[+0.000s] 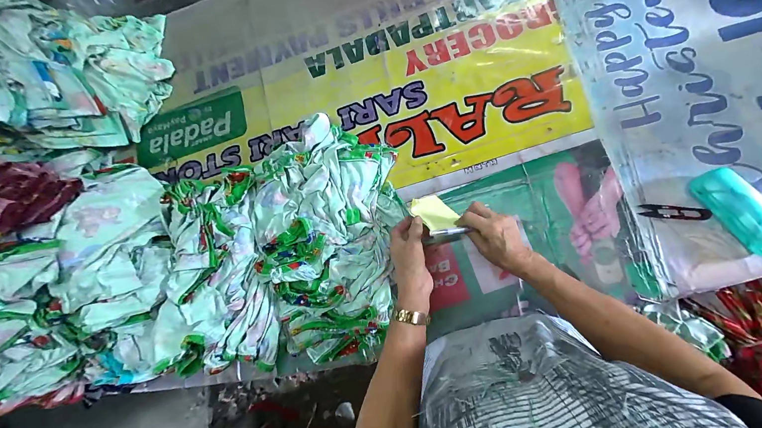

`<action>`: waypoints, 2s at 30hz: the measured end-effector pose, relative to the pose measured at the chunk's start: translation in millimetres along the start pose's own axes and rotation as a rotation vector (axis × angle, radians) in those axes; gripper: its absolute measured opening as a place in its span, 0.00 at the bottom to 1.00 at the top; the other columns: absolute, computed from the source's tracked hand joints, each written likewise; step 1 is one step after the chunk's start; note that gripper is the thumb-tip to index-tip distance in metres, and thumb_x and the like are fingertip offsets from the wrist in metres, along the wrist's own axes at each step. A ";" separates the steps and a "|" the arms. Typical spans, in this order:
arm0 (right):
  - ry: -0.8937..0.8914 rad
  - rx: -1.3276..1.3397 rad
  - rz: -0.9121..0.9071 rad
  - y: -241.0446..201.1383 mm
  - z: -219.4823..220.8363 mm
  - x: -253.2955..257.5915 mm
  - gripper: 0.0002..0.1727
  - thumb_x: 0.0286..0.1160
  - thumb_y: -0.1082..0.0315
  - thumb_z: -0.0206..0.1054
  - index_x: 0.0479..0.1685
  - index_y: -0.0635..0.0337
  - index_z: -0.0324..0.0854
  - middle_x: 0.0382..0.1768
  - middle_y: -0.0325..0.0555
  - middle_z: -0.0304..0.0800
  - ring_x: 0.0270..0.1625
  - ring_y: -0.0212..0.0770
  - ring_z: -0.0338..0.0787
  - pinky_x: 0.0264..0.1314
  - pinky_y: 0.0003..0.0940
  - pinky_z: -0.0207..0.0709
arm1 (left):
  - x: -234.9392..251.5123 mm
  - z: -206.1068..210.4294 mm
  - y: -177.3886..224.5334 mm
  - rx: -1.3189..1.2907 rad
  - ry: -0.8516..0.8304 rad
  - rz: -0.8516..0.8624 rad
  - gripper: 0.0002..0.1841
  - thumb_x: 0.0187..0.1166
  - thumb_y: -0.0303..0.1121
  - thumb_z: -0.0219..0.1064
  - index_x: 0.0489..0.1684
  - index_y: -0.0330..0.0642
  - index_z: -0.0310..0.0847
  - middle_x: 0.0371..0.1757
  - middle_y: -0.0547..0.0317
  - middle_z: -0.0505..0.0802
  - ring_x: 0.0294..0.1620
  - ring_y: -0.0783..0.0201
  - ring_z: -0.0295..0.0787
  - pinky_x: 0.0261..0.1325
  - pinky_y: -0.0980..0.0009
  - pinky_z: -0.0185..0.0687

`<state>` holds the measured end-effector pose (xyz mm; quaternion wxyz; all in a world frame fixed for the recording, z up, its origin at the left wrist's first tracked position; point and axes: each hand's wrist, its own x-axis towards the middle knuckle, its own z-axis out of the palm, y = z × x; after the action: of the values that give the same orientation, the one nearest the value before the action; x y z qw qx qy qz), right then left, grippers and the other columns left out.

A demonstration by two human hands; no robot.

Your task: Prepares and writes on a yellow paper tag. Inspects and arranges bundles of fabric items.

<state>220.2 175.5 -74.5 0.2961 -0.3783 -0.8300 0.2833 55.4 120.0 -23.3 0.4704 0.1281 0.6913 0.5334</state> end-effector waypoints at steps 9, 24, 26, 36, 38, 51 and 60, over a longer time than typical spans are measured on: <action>0.038 0.414 0.219 -30.3 -26.4 2.7 0.21 0.74 0.58 0.75 0.59 0.62 0.87 0.46 0.50 0.89 0.35 0.38 0.87 0.38 0.36 0.85 | -24.6 1.2 17.8 0.041 -0.113 0.295 0.03 0.81 0.27 0.69 0.42 0.37 0.84 0.36 0.56 0.91 0.38 0.65 0.89 0.47 0.66 0.88; 0.001 0.881 0.453 -40.4 -50.1 4.9 0.12 0.86 0.65 0.58 0.39 0.56 0.86 0.18 0.32 0.77 0.16 0.24 0.68 0.21 0.21 0.64 | -43.8 -6.3 25.5 -0.061 -0.272 0.366 0.03 0.79 0.23 0.68 0.43 0.39 0.82 0.38 0.57 0.90 0.39 0.66 0.89 0.49 0.67 0.89; 0.007 0.956 0.433 -37.6 -50.0 3.8 0.15 0.84 0.54 0.62 0.46 0.55 0.87 0.20 0.30 0.77 0.17 0.23 0.68 0.22 0.20 0.64 | -45.0 -8.1 26.6 -0.053 -0.249 0.349 0.06 0.76 0.21 0.70 0.44 0.38 0.80 0.39 0.56 0.91 0.40 0.65 0.90 0.48 0.67 0.90; 0.072 0.859 0.651 -50.0 -58.1 9.8 0.09 0.82 0.64 0.62 0.45 0.59 0.84 0.28 0.41 0.88 0.26 0.32 0.85 0.27 0.27 0.78 | -41.6 -12.3 14.5 0.273 -0.160 0.703 0.06 0.80 0.29 0.71 0.44 0.37 0.82 0.38 0.59 0.89 0.37 0.69 0.88 0.44 0.71 0.88; 0.028 0.897 0.662 -43.6 -67.1 9.2 0.09 0.84 0.65 0.61 0.46 0.59 0.84 0.31 0.42 0.90 0.30 0.34 0.89 0.33 0.30 0.85 | -38.0 -17.3 22.6 0.218 -0.143 0.610 0.06 0.84 0.32 0.65 0.47 0.38 0.82 0.37 0.61 0.89 0.36 0.70 0.86 0.43 0.72 0.86; 0.190 0.674 0.475 -45.1 -69.4 6.4 0.04 0.75 0.69 0.73 0.38 0.58 0.84 0.27 0.37 0.88 0.29 0.29 0.88 0.34 0.28 0.85 | -47.3 -2.5 26.5 0.880 -0.017 1.009 0.26 0.78 0.52 0.70 0.56 0.35 0.85 0.52 0.45 0.92 0.54 0.49 0.88 0.58 0.48 0.81; 0.359 0.872 0.596 -32.4 -64.9 2.7 0.07 0.79 0.67 0.70 0.49 0.58 0.85 0.33 0.41 0.93 0.29 0.32 0.90 0.29 0.28 0.86 | -36.2 6.3 27.6 0.050 -0.163 0.355 0.04 0.84 0.28 0.65 0.49 0.41 0.82 0.38 0.58 0.89 0.38 0.66 0.87 0.45 0.67 0.86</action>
<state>249.7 175.7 -8.1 0.4692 -0.4814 -0.4296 0.6029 70.3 110.3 19.1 0.4202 0.3024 0.6303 0.5786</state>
